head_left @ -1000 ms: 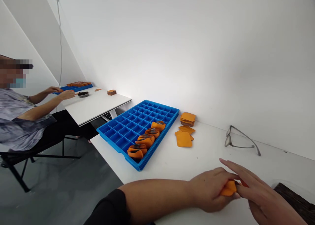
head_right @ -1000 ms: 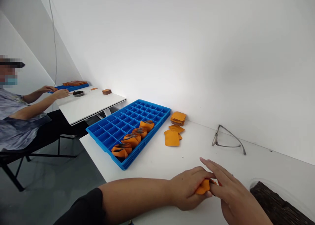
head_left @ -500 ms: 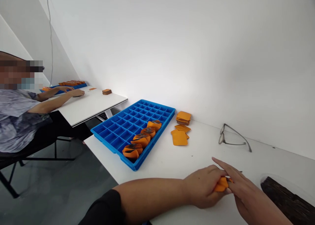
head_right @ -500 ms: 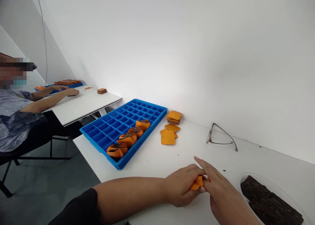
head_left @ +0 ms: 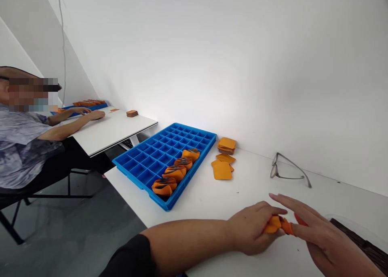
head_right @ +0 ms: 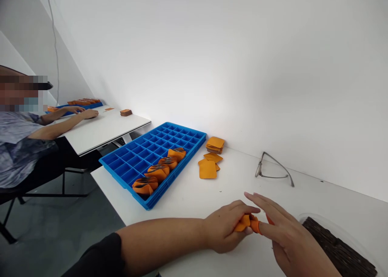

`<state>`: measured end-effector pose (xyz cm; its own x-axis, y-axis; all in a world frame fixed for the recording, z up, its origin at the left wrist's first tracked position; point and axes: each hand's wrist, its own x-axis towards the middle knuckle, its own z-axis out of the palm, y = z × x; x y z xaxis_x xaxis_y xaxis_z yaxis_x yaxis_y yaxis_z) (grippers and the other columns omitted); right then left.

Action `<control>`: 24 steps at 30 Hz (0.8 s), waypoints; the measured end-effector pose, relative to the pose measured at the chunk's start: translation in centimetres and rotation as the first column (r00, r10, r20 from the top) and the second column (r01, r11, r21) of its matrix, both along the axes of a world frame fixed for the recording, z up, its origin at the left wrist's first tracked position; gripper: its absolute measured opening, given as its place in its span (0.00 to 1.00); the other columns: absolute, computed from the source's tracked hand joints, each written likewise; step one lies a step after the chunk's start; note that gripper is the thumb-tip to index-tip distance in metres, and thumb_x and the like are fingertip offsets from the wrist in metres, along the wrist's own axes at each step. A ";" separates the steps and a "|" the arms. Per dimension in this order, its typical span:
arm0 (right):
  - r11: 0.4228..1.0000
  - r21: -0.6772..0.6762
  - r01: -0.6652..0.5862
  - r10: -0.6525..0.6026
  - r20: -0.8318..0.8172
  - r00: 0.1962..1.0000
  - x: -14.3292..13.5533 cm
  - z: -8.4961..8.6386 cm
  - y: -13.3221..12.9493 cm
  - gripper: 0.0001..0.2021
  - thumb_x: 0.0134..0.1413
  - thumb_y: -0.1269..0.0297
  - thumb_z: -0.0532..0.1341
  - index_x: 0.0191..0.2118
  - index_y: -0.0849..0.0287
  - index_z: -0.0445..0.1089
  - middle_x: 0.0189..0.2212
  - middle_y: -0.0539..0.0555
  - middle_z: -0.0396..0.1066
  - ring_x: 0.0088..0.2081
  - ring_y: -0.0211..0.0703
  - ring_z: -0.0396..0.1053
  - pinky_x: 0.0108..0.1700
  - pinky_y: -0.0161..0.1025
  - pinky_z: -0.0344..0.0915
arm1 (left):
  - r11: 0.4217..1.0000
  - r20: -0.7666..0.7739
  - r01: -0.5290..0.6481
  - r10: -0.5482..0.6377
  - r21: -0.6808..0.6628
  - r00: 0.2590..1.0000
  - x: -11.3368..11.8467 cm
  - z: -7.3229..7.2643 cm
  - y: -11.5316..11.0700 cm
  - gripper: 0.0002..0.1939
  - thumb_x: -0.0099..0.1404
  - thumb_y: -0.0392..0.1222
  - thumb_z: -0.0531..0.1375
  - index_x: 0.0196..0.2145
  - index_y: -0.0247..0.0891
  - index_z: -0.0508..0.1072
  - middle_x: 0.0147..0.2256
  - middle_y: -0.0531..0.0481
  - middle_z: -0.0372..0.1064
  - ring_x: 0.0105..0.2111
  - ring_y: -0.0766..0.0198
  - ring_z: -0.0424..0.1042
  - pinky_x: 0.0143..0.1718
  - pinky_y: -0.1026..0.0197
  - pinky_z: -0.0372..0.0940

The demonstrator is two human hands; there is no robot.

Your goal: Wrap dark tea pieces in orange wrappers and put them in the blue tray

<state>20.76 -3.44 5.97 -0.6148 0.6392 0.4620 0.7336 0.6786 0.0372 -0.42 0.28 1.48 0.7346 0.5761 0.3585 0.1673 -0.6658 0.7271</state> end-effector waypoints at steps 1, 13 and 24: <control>1.000 0.003 -0.007 0.007 0.003 1.000 0.0 -0.1 0.0 0.28 0.50 0.81 0.48 0.38 0.46 0.83 0.63 0.49 0.69 0.58 0.48 0.75 0.52 0.43 0.78 | 1.000 -0.005 0.006 -0.006 0.009 1.000 0.0 -0.1 0.0 0.30 0.74 0.52 0.50 0.65 0.28 0.60 0.57 0.31 0.69 0.58 0.50 0.70 0.61 0.48 0.66; 0.996 -0.053 0.076 -0.070 0.094 0.993 -1.0 -2.9 -0.1 0.26 0.51 0.82 0.48 0.38 0.58 0.82 0.64 0.57 0.68 0.61 0.47 0.72 0.60 0.41 0.73 | 0.998 -0.051 0.038 -0.035 0.051 0.998 0.4 -0.8 0.2 0.26 0.73 0.51 0.53 0.59 0.28 0.63 0.56 0.29 0.68 0.57 0.47 0.69 0.62 0.48 0.65; 0.998 0.054 -0.022 0.021 0.027 0.999 -0.1 0.2 0.0 0.28 0.50 0.80 0.47 0.35 0.47 0.83 0.60 0.52 0.72 0.56 0.50 0.75 0.50 0.45 0.78 | 0.998 -0.008 0.017 -0.017 0.062 1.000 0.0 -0.3 0.1 0.30 0.74 0.52 0.50 0.65 0.27 0.59 0.57 0.32 0.69 0.59 0.51 0.69 0.63 0.51 0.65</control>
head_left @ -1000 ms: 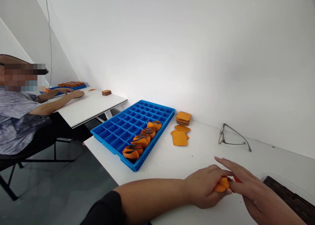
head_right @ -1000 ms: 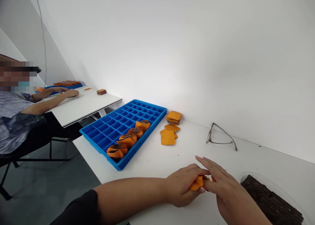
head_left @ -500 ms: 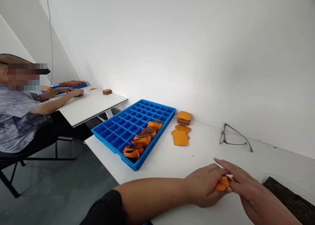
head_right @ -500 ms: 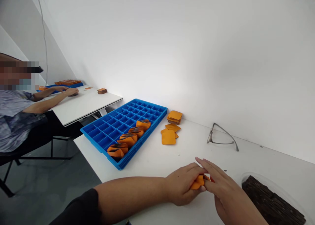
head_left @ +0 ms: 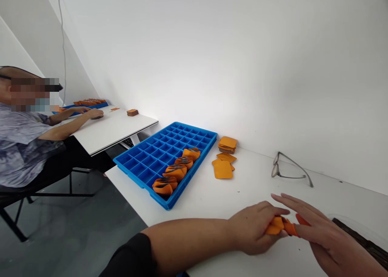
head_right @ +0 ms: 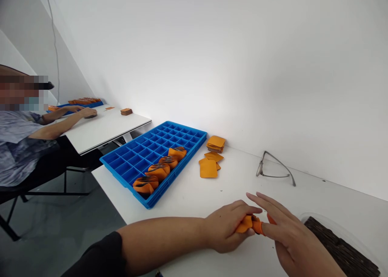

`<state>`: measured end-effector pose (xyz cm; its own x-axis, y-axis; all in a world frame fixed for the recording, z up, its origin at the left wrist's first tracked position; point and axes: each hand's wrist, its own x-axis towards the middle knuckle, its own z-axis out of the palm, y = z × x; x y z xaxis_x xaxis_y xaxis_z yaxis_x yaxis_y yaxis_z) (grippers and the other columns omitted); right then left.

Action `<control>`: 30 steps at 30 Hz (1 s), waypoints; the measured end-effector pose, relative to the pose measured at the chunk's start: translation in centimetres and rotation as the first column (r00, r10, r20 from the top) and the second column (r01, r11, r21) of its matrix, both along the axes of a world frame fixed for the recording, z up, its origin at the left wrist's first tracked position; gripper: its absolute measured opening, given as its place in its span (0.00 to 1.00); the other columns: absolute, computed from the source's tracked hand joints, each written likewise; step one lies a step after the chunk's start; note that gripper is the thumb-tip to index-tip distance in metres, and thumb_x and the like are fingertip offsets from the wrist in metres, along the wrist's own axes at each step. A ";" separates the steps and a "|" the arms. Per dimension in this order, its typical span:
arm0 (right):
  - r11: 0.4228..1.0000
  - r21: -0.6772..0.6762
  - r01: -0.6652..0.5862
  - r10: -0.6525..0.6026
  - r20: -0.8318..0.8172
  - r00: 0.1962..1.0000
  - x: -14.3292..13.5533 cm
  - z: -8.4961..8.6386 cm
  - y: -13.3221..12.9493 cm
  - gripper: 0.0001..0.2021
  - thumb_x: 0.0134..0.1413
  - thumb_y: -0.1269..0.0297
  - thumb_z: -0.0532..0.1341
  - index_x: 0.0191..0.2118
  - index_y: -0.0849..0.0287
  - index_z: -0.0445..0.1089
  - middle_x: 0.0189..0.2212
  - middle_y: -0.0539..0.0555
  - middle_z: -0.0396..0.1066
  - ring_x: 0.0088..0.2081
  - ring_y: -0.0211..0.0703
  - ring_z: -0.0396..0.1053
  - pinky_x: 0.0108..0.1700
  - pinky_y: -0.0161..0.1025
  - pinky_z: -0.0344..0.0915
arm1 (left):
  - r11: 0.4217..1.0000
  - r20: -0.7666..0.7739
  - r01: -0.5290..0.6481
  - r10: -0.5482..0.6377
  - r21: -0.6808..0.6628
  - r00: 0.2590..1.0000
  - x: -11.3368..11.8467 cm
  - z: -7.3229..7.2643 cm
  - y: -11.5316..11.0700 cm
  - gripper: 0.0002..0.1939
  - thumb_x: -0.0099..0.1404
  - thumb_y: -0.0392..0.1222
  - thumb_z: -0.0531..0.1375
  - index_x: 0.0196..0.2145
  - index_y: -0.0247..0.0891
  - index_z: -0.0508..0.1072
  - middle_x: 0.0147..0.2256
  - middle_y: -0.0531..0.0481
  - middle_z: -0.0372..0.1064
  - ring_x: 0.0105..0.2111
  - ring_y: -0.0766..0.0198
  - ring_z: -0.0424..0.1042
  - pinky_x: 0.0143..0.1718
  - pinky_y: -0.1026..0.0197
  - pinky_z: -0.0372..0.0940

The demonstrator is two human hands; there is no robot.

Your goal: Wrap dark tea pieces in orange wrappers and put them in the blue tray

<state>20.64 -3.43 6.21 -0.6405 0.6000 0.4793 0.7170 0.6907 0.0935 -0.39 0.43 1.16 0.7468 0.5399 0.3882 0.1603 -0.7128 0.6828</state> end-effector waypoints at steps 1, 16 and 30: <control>1.000 -0.019 -0.001 0.001 0.005 1.000 0.0 -0.3 0.0 0.28 0.50 0.80 0.48 0.36 0.48 0.83 0.60 0.52 0.72 0.57 0.50 0.75 0.51 0.45 0.77 | 1.000 -0.004 -0.003 0.003 -0.004 1.000 0.0 0.0 0.0 0.30 0.74 0.52 0.50 0.65 0.27 0.60 0.57 0.32 0.69 0.59 0.51 0.69 0.63 0.51 0.64; 0.992 -0.123 0.006 -0.002 0.035 0.999 -0.3 -1.3 0.1 0.29 0.47 0.80 0.49 0.42 0.49 0.83 0.63 0.52 0.69 0.59 0.51 0.74 0.55 0.47 0.76 | 0.999 0.031 0.032 -0.032 0.003 0.999 0.4 -0.6 0.1 0.30 0.73 0.53 0.52 0.61 0.25 0.63 0.57 0.28 0.69 0.58 0.48 0.69 0.63 0.48 0.64; 0.972 -0.221 0.082 -0.083 0.005 0.997 -0.2 -3.2 0.1 0.27 0.51 0.78 0.50 0.47 0.52 0.81 0.65 0.52 0.66 0.62 0.51 0.71 0.59 0.47 0.74 | 1.000 -0.004 -0.020 0.020 -0.006 1.000 0.4 -0.9 0.2 0.30 0.74 0.51 0.50 0.62 0.22 0.62 0.56 0.27 0.69 0.57 0.47 0.70 0.62 0.47 0.66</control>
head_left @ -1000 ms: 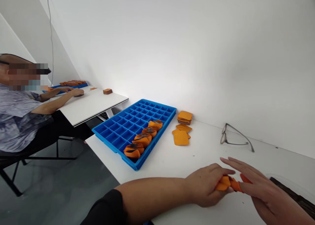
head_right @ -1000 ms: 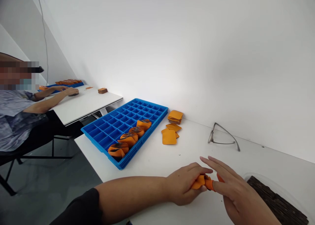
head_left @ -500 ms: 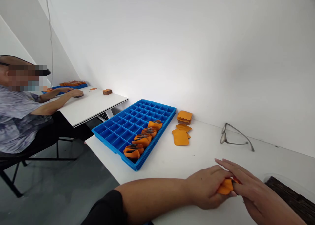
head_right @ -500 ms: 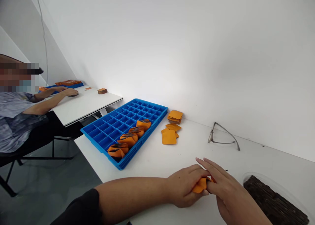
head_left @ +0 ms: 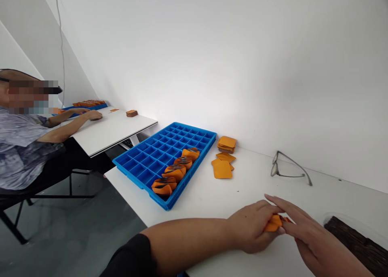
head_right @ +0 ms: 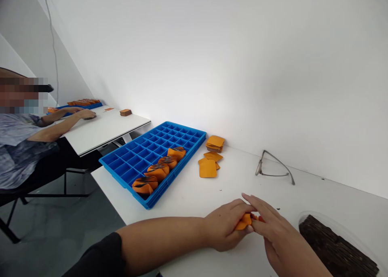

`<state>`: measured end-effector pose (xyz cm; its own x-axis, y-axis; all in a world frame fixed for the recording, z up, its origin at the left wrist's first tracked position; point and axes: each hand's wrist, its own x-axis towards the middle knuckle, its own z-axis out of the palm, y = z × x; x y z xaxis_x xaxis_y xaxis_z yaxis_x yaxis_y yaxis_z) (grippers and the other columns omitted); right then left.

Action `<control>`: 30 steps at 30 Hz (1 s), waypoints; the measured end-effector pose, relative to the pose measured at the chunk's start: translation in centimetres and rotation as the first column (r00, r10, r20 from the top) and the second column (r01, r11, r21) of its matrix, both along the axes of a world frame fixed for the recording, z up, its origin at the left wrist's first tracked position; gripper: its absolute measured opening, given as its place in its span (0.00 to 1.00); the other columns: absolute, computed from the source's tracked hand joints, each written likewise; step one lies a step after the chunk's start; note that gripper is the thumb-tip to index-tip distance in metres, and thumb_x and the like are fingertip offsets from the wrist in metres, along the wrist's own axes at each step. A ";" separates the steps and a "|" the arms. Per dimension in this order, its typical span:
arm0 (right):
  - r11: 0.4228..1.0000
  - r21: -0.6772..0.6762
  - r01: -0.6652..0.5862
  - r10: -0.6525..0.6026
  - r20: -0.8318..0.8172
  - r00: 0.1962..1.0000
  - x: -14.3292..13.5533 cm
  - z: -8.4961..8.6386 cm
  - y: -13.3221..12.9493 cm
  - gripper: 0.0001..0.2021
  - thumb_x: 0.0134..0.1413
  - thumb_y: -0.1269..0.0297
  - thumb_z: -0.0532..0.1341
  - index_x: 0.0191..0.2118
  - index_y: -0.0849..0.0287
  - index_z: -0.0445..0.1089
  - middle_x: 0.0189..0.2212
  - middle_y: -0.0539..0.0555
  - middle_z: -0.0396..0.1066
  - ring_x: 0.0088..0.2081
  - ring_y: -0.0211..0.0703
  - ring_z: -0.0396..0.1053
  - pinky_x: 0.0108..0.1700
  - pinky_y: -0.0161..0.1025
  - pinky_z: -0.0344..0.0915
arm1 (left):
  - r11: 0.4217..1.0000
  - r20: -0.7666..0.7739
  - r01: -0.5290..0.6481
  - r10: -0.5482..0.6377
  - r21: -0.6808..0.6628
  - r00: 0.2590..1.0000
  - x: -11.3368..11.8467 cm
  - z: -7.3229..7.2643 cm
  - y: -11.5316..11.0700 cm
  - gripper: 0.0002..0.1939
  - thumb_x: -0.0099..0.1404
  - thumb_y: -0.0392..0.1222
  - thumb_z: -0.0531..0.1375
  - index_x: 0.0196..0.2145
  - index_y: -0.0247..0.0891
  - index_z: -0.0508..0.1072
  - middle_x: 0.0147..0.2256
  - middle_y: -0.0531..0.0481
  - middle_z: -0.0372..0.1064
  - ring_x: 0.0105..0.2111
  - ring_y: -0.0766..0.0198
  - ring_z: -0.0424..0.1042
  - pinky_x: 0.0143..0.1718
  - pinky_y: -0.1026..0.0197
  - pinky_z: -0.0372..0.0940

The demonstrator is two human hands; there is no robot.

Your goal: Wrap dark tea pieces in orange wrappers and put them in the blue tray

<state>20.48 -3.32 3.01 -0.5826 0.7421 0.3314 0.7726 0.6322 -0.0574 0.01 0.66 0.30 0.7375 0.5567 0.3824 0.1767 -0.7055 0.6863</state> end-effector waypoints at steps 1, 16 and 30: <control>1.000 -0.001 0.002 -0.002 0.006 1.000 -0.1 -0.1 0.0 0.27 0.52 0.78 0.50 0.47 0.52 0.81 0.66 0.52 0.66 0.62 0.50 0.71 0.59 0.46 0.74 | 1.000 -0.001 0.006 -0.006 0.004 1.000 0.0 -0.1 0.0 0.29 0.74 0.51 0.50 0.61 0.22 0.63 0.56 0.27 0.69 0.57 0.47 0.70 0.62 0.47 0.66; 0.991 -0.107 0.079 -0.082 -0.020 0.996 -1.2 -0.5 -0.2 0.28 0.55 0.79 0.47 0.52 0.58 0.79 0.67 0.57 0.64 0.64 0.49 0.69 0.62 0.48 0.72 | 1.000 -0.038 -0.022 0.021 -0.019 0.999 0.0 0.2 -0.1 0.27 0.73 0.51 0.52 0.59 0.25 0.64 0.54 0.28 0.68 0.53 0.47 0.70 0.59 0.46 0.68; 0.992 -0.129 0.010 -0.008 0.010 1.000 -0.3 2.1 -0.5 0.27 0.53 0.80 0.49 0.45 0.49 0.81 0.70 0.50 0.58 0.69 0.53 0.60 0.64 0.56 0.69 | 0.996 0.050 0.020 -0.024 0.084 0.998 0.1 0.3 -0.1 0.27 0.73 0.51 0.51 0.60 0.27 0.63 0.53 0.31 0.70 0.53 0.50 0.70 0.59 0.48 0.68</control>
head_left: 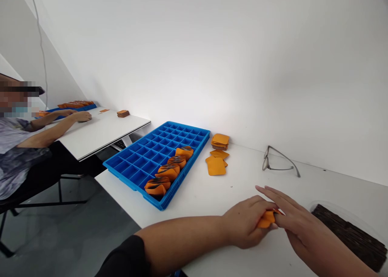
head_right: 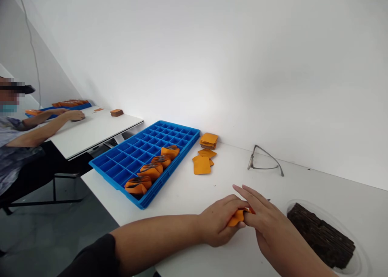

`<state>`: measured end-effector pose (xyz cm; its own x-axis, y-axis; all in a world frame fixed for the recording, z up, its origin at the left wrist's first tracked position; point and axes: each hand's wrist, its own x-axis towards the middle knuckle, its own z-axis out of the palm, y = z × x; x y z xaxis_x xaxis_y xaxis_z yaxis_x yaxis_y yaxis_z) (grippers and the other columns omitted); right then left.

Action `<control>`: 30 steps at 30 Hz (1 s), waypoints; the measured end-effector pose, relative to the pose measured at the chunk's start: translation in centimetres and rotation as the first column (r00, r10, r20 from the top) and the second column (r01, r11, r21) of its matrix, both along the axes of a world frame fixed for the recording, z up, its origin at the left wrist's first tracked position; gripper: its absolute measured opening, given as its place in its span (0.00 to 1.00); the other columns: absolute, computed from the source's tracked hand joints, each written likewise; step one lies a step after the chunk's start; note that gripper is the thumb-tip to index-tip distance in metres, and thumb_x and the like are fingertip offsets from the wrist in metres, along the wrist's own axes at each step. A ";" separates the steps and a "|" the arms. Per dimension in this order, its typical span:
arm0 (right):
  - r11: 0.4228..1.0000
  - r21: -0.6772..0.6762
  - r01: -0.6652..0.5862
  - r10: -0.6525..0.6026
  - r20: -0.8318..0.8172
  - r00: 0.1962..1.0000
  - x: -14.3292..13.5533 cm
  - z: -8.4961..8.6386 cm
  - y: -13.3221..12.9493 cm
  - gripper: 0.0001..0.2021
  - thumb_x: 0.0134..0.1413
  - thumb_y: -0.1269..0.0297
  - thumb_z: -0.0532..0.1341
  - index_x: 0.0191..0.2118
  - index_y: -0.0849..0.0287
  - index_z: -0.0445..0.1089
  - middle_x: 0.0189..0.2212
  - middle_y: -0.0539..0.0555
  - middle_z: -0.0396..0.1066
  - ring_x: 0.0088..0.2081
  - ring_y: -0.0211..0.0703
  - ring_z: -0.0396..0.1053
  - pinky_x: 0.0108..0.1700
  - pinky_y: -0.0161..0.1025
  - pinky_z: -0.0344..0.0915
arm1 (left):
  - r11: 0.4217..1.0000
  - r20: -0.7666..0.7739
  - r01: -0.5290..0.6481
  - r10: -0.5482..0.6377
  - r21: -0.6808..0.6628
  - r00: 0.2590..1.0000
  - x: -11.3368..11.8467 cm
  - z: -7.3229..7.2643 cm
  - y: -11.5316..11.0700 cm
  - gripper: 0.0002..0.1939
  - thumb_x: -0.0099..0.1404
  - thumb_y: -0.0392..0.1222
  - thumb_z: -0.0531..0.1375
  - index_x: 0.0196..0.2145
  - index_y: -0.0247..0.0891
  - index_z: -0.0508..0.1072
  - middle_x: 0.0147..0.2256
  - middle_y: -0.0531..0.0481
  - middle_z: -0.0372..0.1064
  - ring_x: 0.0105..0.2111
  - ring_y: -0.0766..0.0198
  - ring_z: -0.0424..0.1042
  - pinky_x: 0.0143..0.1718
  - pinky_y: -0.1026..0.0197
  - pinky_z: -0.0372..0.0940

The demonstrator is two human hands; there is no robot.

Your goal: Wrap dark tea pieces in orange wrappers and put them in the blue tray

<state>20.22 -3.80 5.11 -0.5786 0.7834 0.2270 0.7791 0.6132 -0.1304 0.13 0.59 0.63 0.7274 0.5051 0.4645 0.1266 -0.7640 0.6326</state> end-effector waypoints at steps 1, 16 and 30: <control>1.000 0.003 0.000 0.000 -0.002 1.000 0.2 0.2 -0.1 0.26 0.53 0.79 0.50 0.44 0.48 0.81 0.70 0.49 0.57 0.69 0.53 0.61 0.64 0.56 0.69 | 1.000 0.002 0.001 -0.001 -0.002 1.000 0.0 0.1 -0.1 0.27 0.73 0.50 0.51 0.60 0.27 0.63 0.53 0.31 0.71 0.54 0.50 0.70 0.59 0.49 0.68; 0.991 0.133 0.012 -0.003 -0.073 0.997 0.9 1.3 0.0 0.25 0.60 0.74 0.48 0.44 0.45 0.81 0.66 0.50 0.65 0.61 0.52 0.72 0.55 0.51 0.77 | 0.992 0.026 -0.054 0.057 -0.118 0.998 -0.5 0.6 -0.3 0.26 0.74 0.49 0.50 0.61 0.29 0.65 0.51 0.34 0.72 0.52 0.51 0.71 0.57 0.49 0.68; 1.000 0.009 0.010 -0.010 -0.044 0.999 0.7 -0.4 -0.1 0.25 0.55 0.77 0.50 0.46 0.50 0.81 0.65 0.52 0.67 0.64 0.52 0.69 0.61 0.54 0.72 | 0.997 -0.042 -0.045 0.043 -0.057 0.998 -0.3 0.1 0.1 0.27 0.74 0.50 0.49 0.61 0.27 0.64 0.56 0.30 0.70 0.57 0.48 0.70 0.59 0.45 0.68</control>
